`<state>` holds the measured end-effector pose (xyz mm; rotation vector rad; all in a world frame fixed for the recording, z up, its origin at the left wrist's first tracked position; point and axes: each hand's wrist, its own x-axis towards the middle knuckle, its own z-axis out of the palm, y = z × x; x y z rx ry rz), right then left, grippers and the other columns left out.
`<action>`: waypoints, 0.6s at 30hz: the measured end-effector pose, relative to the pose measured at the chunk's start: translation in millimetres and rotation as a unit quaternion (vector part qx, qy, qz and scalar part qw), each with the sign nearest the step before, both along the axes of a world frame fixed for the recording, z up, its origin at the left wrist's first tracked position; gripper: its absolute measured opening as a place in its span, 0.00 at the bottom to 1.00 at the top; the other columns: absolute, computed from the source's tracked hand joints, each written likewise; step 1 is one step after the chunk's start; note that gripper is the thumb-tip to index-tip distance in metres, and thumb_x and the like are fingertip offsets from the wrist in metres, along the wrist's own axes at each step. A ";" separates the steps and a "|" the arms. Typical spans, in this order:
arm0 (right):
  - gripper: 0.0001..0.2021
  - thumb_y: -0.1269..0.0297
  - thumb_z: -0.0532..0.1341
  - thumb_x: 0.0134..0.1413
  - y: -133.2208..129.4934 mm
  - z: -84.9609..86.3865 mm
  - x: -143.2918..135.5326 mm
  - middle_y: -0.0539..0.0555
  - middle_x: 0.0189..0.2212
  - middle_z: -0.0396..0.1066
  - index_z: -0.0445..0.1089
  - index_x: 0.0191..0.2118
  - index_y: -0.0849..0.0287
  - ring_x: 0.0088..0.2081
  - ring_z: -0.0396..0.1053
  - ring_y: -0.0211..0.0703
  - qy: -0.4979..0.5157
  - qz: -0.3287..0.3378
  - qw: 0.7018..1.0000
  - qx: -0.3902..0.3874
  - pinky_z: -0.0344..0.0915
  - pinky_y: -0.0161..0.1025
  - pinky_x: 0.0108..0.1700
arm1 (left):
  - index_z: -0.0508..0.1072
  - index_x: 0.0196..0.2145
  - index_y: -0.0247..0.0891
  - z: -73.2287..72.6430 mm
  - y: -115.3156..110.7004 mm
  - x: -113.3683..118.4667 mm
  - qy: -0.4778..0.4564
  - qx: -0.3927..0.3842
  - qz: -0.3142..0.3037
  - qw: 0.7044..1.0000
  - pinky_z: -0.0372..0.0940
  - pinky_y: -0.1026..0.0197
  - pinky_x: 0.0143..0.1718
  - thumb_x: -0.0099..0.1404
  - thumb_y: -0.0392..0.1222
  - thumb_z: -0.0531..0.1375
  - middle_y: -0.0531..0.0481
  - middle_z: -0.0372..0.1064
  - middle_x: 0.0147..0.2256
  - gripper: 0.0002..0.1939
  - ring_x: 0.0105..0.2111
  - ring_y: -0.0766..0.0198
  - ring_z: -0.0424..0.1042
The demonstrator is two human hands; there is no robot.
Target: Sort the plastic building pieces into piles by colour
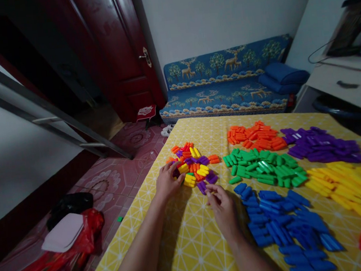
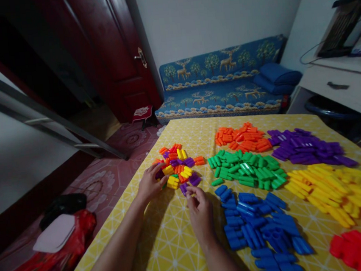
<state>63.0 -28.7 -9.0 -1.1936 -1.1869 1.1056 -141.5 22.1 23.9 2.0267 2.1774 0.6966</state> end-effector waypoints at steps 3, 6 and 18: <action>0.16 0.52 0.60 0.54 0.1 1.1 0.3 0.59 0.37 0.78 0.72 0.41 0.60 0.28 0.73 0.42 0.009 -0.004 1.000 -0.003 0.69 0.35 0.27 | 0.76 0.52 0.47 1.7 -14.0 3.1 0.008 -0.009 -0.017 1.000 0.61 0.47 0.58 0.63 0.51 0.60 0.44 0.67 0.57 0.20 0.57 0.48 0.65; 0.16 0.52 0.60 0.54 -0.1 1.7 0.6 0.58 0.36 0.78 0.72 0.41 0.59 0.28 0.73 0.42 0.015 -0.001 1.000 0.000 0.69 0.35 0.27 | 0.78 0.48 0.48 8.4 -22.6 12.9 0.017 -0.010 -0.016 1.000 0.59 0.43 0.59 0.63 0.51 0.60 0.42 0.66 0.57 0.17 0.58 0.45 0.64; 0.13 0.62 0.55 0.54 4.1 -12.5 0.7 0.57 0.41 0.77 0.71 0.43 0.57 0.42 0.76 0.47 0.002 -0.007 0.999 0.033 0.72 0.43 0.46 | 0.72 0.55 0.39 7.8 2.7 102.9 -0.057 0.012 -0.121 0.991 0.65 0.52 0.55 0.57 0.26 0.53 0.39 0.70 0.53 0.29 0.52 0.52 0.70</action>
